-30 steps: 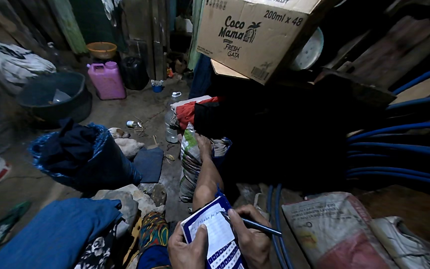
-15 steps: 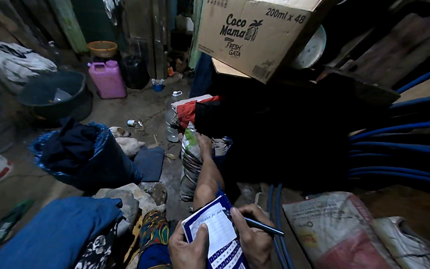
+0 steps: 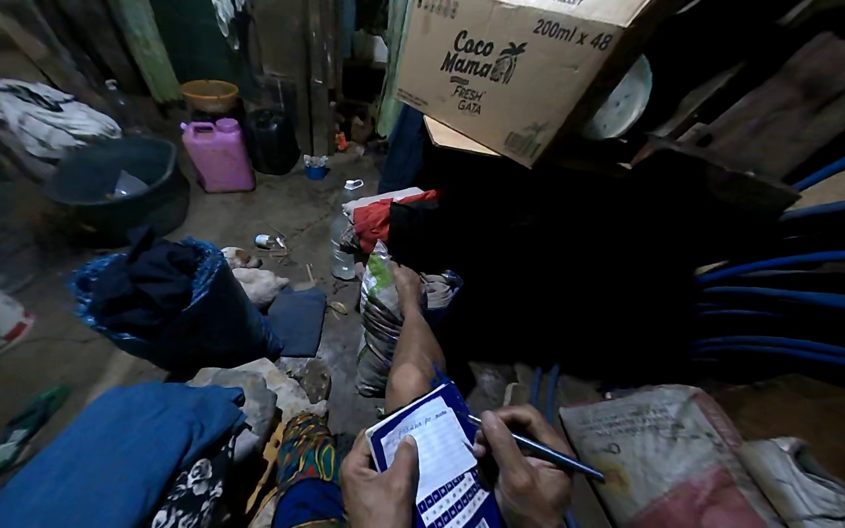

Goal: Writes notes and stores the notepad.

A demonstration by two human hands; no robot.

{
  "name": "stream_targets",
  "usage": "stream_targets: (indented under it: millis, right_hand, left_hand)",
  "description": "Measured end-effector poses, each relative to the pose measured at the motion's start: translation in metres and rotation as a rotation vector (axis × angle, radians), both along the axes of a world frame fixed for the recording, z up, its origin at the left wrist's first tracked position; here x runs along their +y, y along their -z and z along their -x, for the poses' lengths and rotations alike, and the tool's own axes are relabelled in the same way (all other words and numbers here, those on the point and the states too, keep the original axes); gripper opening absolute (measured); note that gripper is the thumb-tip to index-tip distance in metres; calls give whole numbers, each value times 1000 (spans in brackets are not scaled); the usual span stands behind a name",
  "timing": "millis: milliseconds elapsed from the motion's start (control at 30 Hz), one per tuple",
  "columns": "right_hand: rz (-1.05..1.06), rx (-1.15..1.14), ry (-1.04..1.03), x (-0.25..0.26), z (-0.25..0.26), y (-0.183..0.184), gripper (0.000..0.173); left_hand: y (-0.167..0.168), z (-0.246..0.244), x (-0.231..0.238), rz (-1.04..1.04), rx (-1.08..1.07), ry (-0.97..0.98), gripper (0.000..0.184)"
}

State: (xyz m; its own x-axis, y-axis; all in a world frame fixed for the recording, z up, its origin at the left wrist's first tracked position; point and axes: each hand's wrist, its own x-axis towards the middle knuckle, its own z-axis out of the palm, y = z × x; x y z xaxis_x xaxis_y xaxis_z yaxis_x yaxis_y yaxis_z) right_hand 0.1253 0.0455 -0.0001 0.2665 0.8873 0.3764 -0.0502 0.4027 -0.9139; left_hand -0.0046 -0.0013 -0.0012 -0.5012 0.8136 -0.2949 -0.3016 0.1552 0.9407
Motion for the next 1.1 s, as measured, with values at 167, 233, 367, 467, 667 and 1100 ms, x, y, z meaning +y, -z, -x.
stream_targets:
  millis: [167,233,367,467,667,1100]
  right_hand:
    - [3,-11,-180,-8,12,-11,2]
    - [33,11,-198,-8,20,-4,3]
    - [39,-10,-147,-7,26,6,5]
    - [30,-26,-134,-10,27,8,6]
    - [-8,-66,-138,-11,26,13,6]
    - [-39,-142,-312,-5,11,14,8]
  left_hand:
    - [0,1,10,-11,-16,15,9]
    - [-4,4,10,-6,-20,36,8]
    - [-3,13,-1,-12,-65,129,10]
    - [1,17,-13,-23,-58,170,12]
    - [7,16,-15,-6,-29,127,17]
    - [4,10,-14,13,74,54,12]
